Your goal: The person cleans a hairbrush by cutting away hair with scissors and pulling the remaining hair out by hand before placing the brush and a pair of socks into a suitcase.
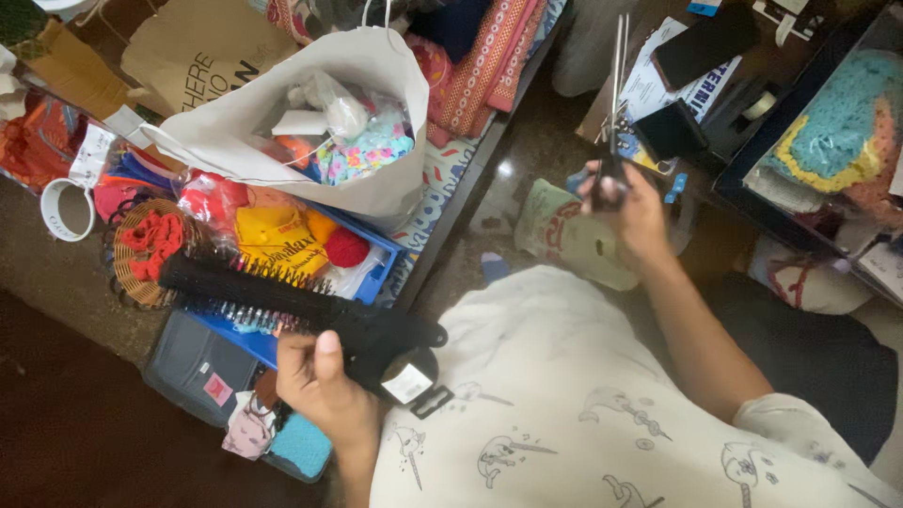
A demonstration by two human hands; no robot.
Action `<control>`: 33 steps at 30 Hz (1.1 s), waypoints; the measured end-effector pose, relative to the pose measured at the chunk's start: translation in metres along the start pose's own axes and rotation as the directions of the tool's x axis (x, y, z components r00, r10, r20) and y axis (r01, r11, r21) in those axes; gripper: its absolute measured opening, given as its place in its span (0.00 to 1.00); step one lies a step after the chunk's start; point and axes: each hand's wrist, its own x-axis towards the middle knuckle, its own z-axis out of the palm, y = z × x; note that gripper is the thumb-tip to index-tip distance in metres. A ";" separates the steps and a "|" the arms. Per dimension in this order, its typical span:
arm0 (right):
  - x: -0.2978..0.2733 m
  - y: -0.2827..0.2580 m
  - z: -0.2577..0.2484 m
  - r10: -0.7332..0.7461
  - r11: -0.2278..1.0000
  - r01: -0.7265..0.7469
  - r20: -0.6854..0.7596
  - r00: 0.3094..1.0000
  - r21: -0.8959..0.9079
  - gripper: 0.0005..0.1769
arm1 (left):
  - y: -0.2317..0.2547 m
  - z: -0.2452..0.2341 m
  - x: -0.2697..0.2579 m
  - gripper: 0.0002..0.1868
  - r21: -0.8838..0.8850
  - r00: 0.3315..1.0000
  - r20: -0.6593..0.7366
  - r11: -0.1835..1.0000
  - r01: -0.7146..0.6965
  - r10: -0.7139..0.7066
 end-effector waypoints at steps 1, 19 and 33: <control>-0.010 -0.022 0.010 0.073 0.991 -0.078 0.049 0.996 0.110 0.31 | 0.000 0.000 0.000 0.12 0.001 1.000 0.005 1.000 -0.019 0.019; -0.052 -0.098 0.092 -0.345 0.819 -0.073 0.591 0.729 0.568 0.57 | -0.002 -0.020 -0.004 0.13 -0.040 0.997 0.056 0.998 -0.051 0.053; -0.054 -0.096 0.104 -0.233 0.850 -0.145 0.607 0.760 0.507 0.24 | -0.003 -0.037 -0.003 0.14 -0.010 0.997 0.035 0.998 -0.062 0.062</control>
